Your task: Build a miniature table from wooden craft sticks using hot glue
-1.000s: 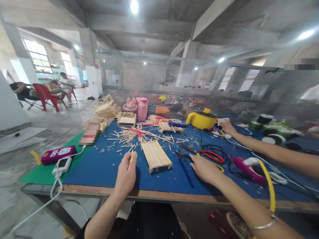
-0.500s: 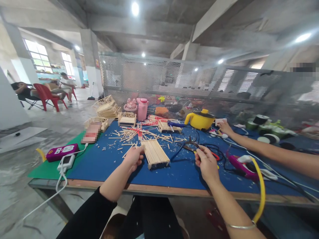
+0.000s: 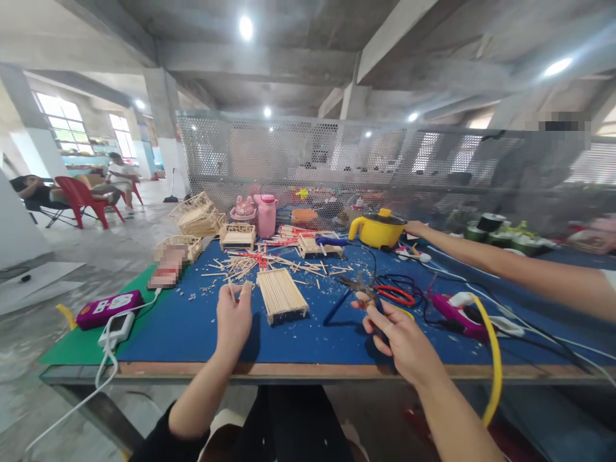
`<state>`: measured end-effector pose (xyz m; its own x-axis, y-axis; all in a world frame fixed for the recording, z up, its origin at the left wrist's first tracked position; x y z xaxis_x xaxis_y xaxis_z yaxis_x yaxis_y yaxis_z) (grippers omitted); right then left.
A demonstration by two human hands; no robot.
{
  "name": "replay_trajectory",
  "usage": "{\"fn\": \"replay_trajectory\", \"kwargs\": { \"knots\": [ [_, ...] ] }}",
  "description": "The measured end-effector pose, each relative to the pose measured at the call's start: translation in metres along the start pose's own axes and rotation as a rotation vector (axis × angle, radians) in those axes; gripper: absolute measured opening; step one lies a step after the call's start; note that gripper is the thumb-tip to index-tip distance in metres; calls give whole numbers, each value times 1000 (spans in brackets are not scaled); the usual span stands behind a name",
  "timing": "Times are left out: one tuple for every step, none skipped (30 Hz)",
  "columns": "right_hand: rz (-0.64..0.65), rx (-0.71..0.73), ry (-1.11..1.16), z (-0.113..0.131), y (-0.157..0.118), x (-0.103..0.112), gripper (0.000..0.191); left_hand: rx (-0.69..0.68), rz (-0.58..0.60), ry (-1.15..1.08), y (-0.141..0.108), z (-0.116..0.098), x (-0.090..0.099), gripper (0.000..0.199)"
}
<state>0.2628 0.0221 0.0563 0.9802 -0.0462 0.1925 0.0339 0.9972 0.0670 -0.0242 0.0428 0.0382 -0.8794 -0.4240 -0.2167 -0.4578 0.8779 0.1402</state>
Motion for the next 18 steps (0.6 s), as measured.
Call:
{"fn": "replay_trajectory", "kwargs": {
  "knots": [
    [36,-13,-41,4,-7,0,40,-179,-32,2,-15,-11,2,30],
    [75,-24,-63,8,-15,-2,40,-303,12,-3,-32,-18,0,29],
    [113,-32,-68,12,-22,-6,40,-354,128,13,-47,-22,-7,26],
    [148,-35,-57,15,-29,-11,40,-367,274,53,-62,-22,-16,20],
    [176,-33,-35,17,-34,-17,39,-357,412,87,-75,-20,-25,15],
    [195,-28,-7,19,-39,-24,39,-336,534,108,-84,-16,-33,13],
    [203,-21,25,20,-42,-31,38,-318,607,120,-90,-12,-39,12],
    [187,-6,70,20,-44,-36,37,-303,638,118,-93,-7,-43,13],
    [145,17,125,19,-44,-41,37,-293,635,106,-93,-2,-45,17],
    [86,47,188,18,-44,-43,40,-288,609,89,-91,2,-45,21],
    [35,80,247,15,-43,-45,46,-286,582,71,-88,6,-44,24],
    [16,109,297,12,-43,-47,53,-283,567,52,-86,9,-43,25],
    [62,128,334,8,-42,-50,59,-276,568,34,-85,12,-43,25],
    [175,136,361,4,-41,-56,63,-270,587,19,-86,13,-43,25],
    [333,138,383,0,-42,-64,65,-265,617,4,-88,14,-44,23],
    [493,140,409,-4,-44,-72,67,-260,652,-11,-91,14,-45,21],
    [620,148,441,-6,-47,-78,67,-257,686,-28,-95,13,-46,20],
    [690,161,471,-8,-50,-83,68,-247,722,-42,-99,11,-48,19]
  ]
}}
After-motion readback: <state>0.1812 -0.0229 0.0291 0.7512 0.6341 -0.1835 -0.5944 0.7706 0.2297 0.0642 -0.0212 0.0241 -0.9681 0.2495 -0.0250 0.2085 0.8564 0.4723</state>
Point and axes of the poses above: each hand's wrist, its own y-axis towards the middle knuckle, its own x-axis out of the back of the hand, z = x × y, the point moved 4 cm from there along y, towards the middle knuckle, and after that the axes turned 12 degrees about -y, right-handed, at the moved point
